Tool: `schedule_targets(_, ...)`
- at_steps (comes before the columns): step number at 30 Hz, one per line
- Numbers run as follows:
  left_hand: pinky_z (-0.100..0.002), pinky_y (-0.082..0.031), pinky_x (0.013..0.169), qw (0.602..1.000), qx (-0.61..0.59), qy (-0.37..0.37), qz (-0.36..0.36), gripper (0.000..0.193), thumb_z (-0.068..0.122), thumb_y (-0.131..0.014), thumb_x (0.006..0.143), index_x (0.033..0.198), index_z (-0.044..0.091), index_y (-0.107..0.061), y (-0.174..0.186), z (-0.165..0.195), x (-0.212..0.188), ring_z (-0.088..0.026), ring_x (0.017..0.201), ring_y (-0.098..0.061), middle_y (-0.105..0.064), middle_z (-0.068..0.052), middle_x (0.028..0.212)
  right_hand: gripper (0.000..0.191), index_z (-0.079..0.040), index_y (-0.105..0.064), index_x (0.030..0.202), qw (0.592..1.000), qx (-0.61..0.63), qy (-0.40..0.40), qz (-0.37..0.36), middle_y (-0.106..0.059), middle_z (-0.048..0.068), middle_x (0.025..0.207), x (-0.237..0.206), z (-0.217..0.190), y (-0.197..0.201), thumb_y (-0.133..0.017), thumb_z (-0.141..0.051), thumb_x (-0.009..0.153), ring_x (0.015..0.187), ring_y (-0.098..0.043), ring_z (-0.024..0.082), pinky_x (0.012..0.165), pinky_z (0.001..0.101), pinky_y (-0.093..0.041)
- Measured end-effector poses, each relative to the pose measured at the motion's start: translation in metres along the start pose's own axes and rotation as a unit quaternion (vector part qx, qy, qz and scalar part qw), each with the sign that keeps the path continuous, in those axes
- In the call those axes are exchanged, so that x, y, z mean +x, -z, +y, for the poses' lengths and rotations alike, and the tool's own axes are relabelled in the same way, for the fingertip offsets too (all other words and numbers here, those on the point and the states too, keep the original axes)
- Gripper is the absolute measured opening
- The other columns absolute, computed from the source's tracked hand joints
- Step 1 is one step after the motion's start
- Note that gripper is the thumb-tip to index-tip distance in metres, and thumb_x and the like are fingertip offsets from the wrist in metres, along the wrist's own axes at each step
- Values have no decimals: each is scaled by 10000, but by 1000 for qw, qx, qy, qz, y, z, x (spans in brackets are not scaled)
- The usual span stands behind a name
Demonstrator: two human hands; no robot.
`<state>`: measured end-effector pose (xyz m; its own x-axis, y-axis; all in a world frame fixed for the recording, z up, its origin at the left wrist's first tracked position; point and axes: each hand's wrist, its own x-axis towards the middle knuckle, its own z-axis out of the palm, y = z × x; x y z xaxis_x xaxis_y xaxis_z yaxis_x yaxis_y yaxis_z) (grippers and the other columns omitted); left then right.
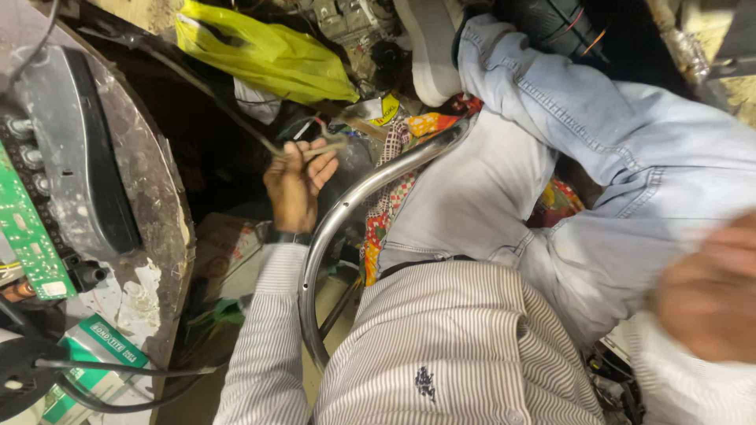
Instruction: The person repairs an LED floodlight at a cluttered workbench. They unscrew the housing with a screwdriver, open the casing to reach the internal driver board and wiring, handle a small circuit board, then separate the heat-sink housing with the LED chip and rework the assembly, using a multimeter on the bench.
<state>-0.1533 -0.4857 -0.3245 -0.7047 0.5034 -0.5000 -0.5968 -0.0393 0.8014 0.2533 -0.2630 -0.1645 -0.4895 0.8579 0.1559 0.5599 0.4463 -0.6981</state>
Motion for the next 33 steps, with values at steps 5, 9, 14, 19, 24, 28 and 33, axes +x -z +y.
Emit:
schedule_targets(5, -491, -600, 1003, 947, -220, -24, -232, 336, 359, -476, 1161, 1185, 51, -606, -51, 92, -60, -279, 1039, -728, -725, -199, 1162, 1030, -8, -505, 1436, 611, 566, -280, -478, -706, 207, 1253, 36, -53, -151, -162, -806, 883, 1187, -683, 285, 1064, 418, -498)
schedule_targets(9, -417, -575, 797, 948, -209, 53, -236, 323, 355, -450, 1138, 1149, 53, -561, -52, 85, -84, -250, 822, -675, -671, -99, 887, 737, 13, -542, 1268, 439, 761, -345, -329, -691, 199, 1230, 75, -79, -222, -390, -642, 965, 1136, -688, 317, 1040, 478, -540)
schedule_targets(14, -284, -399, 512, 993, -39, 89, -72, 395, 349, -489, 1154, 1304, -7, -573, 1, 73, -79, -100, 518, -406, -449, 5, 670, 306, -45, -620, 989, 474, 755, -406, -199, -690, 68, 913, 150, -46, -217, -589, -341, 1056, 715, -607, 184, 676, 368, -532)
schedule_targets(19, -420, -519, 615, 896, 412, 33, 163, 656, 389, -532, 971, 1527, 74, -381, -17, 73, -64, -224, 694, -607, -650, -136, 1088, 277, -56, -678, 1140, 719, 548, -379, -200, -586, -1, 733, 113, -31, -214, -515, -251, 1030, 551, -494, 95, 512, 269, -456)
schedule_targets(24, -341, -596, 758, 976, 208, 14, -68, 731, 508, -474, 999, 1487, -31, -411, -105, 72, -58, -249, 945, -712, -667, -260, 1269, 264, -32, -572, 1168, 763, 495, -158, -384, -673, 80, 748, 47, -77, -176, -449, -240, 1060, 576, -614, 133, 559, 282, -516)
schedule_targets(28, -334, -594, 636, 987, -14, -29, -157, 515, 428, -489, 1009, 1333, 27, -487, -168, 85, -40, -215, 793, -690, -693, -135, 1046, 262, -11, -602, 1091, 840, 303, -48, -448, -734, 124, 745, 37, -91, -151, -477, -235, 1036, 628, -705, 154, 605, 308, -575)
schedule_targets(33, -276, -537, 590, 965, 112, -146, -189, 370, 312, -509, 1109, 1166, -39, -612, -193, 81, -47, -103, 643, -545, -575, -29, 747, 318, 8, -707, 1138, 889, 226, 28, -398, -786, 137, 979, 49, -77, -138, -602, -256, 996, 943, -749, 192, 846, 301, -546)
